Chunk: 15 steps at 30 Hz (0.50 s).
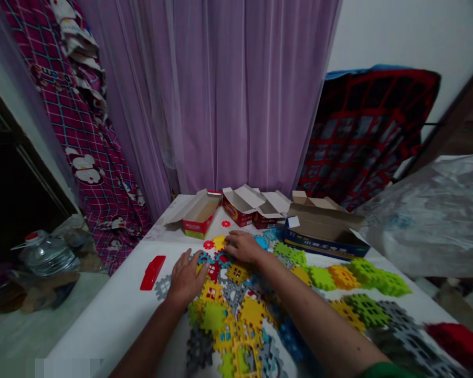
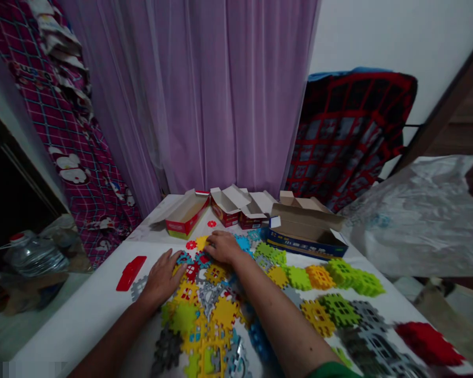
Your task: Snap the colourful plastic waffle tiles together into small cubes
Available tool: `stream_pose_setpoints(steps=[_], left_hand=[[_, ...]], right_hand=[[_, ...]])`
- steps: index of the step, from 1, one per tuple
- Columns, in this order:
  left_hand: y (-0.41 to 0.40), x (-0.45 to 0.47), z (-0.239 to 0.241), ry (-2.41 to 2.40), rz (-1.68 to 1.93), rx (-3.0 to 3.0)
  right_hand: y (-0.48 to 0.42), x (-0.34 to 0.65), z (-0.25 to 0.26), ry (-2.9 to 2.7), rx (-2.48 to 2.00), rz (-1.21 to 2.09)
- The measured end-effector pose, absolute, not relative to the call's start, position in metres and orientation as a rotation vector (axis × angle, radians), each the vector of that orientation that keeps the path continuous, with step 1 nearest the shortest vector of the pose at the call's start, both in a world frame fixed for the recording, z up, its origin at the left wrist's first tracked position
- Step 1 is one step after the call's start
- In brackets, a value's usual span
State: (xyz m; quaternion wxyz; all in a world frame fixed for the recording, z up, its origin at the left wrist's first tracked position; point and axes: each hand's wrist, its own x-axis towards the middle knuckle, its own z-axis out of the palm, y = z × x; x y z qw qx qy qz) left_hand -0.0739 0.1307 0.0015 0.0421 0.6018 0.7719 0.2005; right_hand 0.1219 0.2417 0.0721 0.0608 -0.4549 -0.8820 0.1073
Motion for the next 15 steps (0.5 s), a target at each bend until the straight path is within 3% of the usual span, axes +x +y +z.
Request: stream_pose_setpoints(steps=[7,15], left_hand=[[0.190,-0.050,0.017,2.118,0.684,2.093],[0.256,-0.034,0.011,2.151,0.413,2.022]], right_hand=[[0.279,0.163,0.071,-2.135,-2.110,0.259],[0.274,0.157,0.059,-2.072,-2.205,0.339]])
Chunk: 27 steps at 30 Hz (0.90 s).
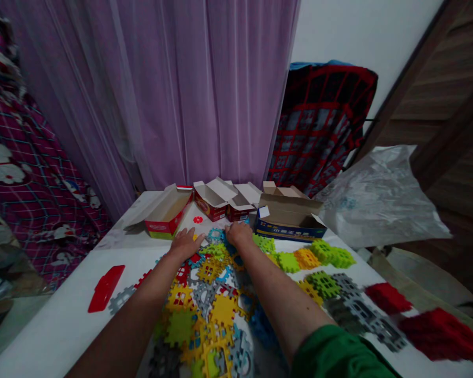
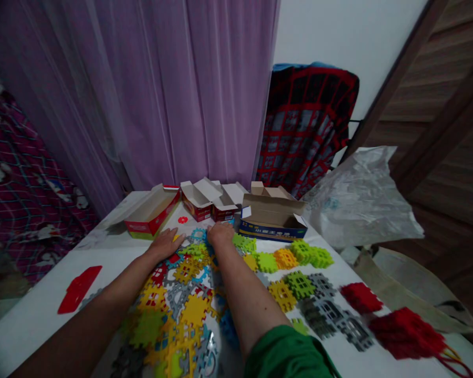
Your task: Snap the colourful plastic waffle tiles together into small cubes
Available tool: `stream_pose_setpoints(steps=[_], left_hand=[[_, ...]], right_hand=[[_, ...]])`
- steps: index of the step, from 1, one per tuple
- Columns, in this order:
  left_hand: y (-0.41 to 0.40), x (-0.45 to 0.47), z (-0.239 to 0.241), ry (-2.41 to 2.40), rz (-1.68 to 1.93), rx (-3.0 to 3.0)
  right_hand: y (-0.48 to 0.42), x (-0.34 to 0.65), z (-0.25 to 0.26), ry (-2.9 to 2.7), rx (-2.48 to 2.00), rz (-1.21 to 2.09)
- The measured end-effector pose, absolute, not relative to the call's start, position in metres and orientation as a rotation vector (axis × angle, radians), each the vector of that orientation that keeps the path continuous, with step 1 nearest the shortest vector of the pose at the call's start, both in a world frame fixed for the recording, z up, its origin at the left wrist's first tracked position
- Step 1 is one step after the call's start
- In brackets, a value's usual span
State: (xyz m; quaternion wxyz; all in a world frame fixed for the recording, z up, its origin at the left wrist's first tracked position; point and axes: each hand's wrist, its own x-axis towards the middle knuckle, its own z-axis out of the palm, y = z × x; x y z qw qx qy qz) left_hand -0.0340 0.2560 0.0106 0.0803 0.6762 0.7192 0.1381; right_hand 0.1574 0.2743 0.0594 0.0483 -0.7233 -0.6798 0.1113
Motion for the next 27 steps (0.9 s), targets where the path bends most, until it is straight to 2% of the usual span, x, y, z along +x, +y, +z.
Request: stream_pose_setpoints(steps=[8,16,21,27], left_hand=[[0.216,-0.050,0.011,2.137,0.360,2.180],[0.181,-0.050,0.026,2.250,0.177,2.142],[0.164,-0.044,0.030,2.262,0.155,2.076],[0.140,-0.045,0.036,2.306,0.117,2.058]], right_hand=[[0.221,0.148,0.074,-2.191,-1.980,0.350],[0.224,0.203,0.072,-2.006,-2.244,0.326],[0.213,0.183,0.059,-2.057,-2.184,0.323],[0.191,0.163,0.066,-2.161,-1.989,0.310]])
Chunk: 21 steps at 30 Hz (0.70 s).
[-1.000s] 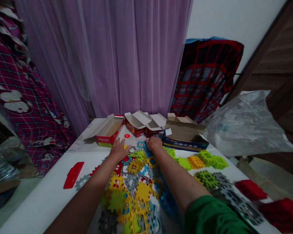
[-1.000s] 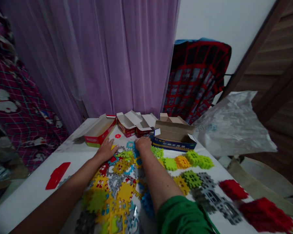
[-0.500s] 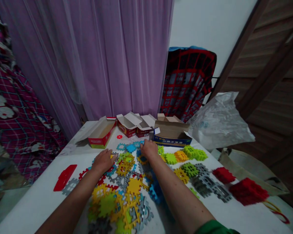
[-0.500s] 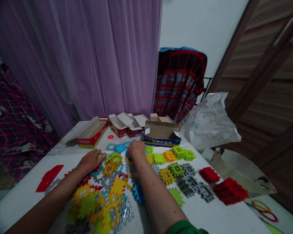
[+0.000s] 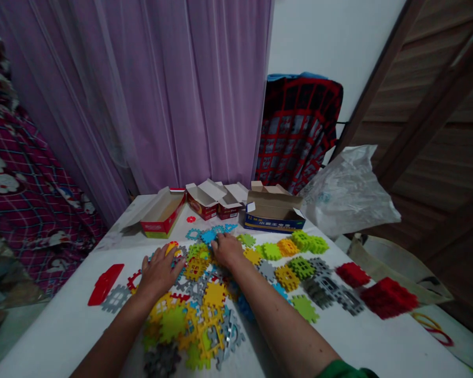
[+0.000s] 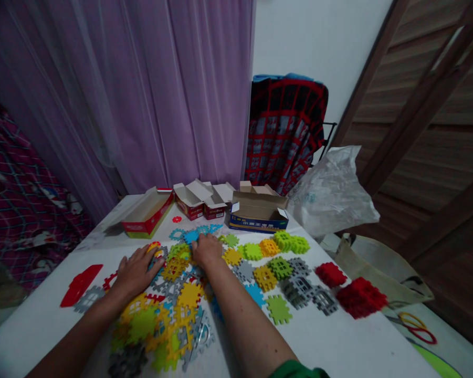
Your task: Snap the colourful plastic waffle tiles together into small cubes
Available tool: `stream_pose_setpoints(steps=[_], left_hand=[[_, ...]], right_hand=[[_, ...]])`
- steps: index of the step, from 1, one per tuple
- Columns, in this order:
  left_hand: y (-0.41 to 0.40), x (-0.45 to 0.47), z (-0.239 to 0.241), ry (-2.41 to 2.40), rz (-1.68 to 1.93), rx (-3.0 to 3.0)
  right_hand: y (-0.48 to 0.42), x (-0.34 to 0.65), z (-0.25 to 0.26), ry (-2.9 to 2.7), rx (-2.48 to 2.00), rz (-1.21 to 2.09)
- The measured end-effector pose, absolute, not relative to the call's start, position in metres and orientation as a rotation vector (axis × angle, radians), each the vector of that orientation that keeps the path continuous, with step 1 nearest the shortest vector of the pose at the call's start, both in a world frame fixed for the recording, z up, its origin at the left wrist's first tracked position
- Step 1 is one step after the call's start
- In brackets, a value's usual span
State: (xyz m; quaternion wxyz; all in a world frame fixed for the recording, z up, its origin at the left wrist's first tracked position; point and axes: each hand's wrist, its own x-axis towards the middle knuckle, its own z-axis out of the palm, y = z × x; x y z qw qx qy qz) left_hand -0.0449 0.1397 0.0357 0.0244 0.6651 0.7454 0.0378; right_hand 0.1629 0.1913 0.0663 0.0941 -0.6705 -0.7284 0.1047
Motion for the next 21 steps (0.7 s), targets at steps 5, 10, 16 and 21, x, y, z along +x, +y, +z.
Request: stream_pose_setpoints(steps=[5,10,16,21], left_hand=[[0.113,-0.039,0.034,2.291,0.080,2.068],[0.090,-0.030,0.033,2.261,0.090,2.059],[0.066,-0.022,0.034,2.216,0.194,2.125],[0.039,-0.016,0.033,2.049,0.222,2.188]], right_hand=[[0.194,0.181,0.064,-1.994,-2.104,0.273],[0.187,0.176,0.054,-2.014,-2.080,0.363],[0.174,0.160,0.069,-2.151,-1.918,0.432],[0.181,0.202,0.104,-2.292,-1.865,0.470]])
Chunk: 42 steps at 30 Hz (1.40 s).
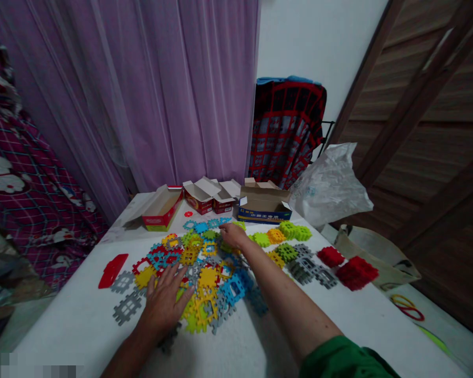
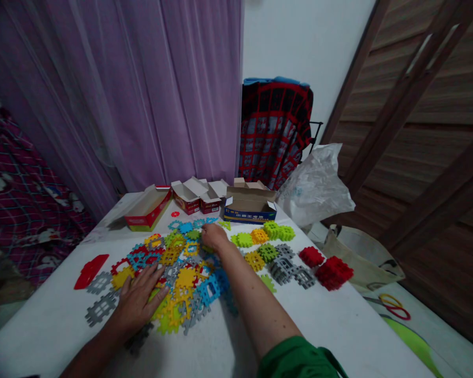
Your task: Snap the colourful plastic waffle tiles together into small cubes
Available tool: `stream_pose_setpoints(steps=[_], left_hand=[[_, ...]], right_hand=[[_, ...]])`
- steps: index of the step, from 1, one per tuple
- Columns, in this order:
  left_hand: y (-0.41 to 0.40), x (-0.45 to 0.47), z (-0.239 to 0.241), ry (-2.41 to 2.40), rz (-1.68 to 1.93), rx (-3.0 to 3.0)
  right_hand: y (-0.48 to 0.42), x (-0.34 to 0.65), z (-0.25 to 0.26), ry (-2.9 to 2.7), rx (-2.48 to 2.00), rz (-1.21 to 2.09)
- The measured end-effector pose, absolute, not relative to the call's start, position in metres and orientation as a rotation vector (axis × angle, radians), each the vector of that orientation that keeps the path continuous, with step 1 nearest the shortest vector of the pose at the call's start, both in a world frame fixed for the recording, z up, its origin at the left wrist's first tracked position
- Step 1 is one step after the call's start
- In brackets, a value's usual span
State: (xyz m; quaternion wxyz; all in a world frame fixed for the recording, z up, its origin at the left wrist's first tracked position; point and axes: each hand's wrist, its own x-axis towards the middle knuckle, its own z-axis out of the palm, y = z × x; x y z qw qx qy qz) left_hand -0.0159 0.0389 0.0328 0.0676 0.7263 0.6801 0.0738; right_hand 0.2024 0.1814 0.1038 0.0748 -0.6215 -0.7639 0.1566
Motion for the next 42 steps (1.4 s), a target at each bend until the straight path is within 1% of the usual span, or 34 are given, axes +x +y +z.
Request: stream_pose_setpoints(steps=[4,7,12,17,25,32,38,42], left_hand=[[0.018,-0.003,0.024,1.853,0.345,2.360],[0.009,0.016,0.024,1.781,0.394,2.427],[0.009,0.052,0.038,1.756,0.396,2.435],[0.011,0.080,0.038,1.834,0.434,2.403],[0.020,0.102,0.042,1.917,0.346,2.322],[0.025,0.099,0.049,1.937,0.286,2.257],[0.026,0.101,0.060,1.946,0.226,2.282],[0.028,0.102,0.055,1.946,0.242,2.288]], right_hand=[[0.169,0.250,0.132,-2.382,-1.912,0.511],[0.138,0.271,0.136,-2.411,-1.940,0.540],[0.079,0.277,0.110,-2.277,-1.953,0.527],[0.052,0.269,0.079,-2.090,-1.967,0.568],[0.047,0.268,0.061,-2.013,-1.961,0.589],[0.058,0.284,0.054,-1.901,-1.863,0.752],[0.062,0.290,0.051,-1.931,-1.803,0.813],[0.065,0.294,0.046,-1.873,-1.764,0.883]])
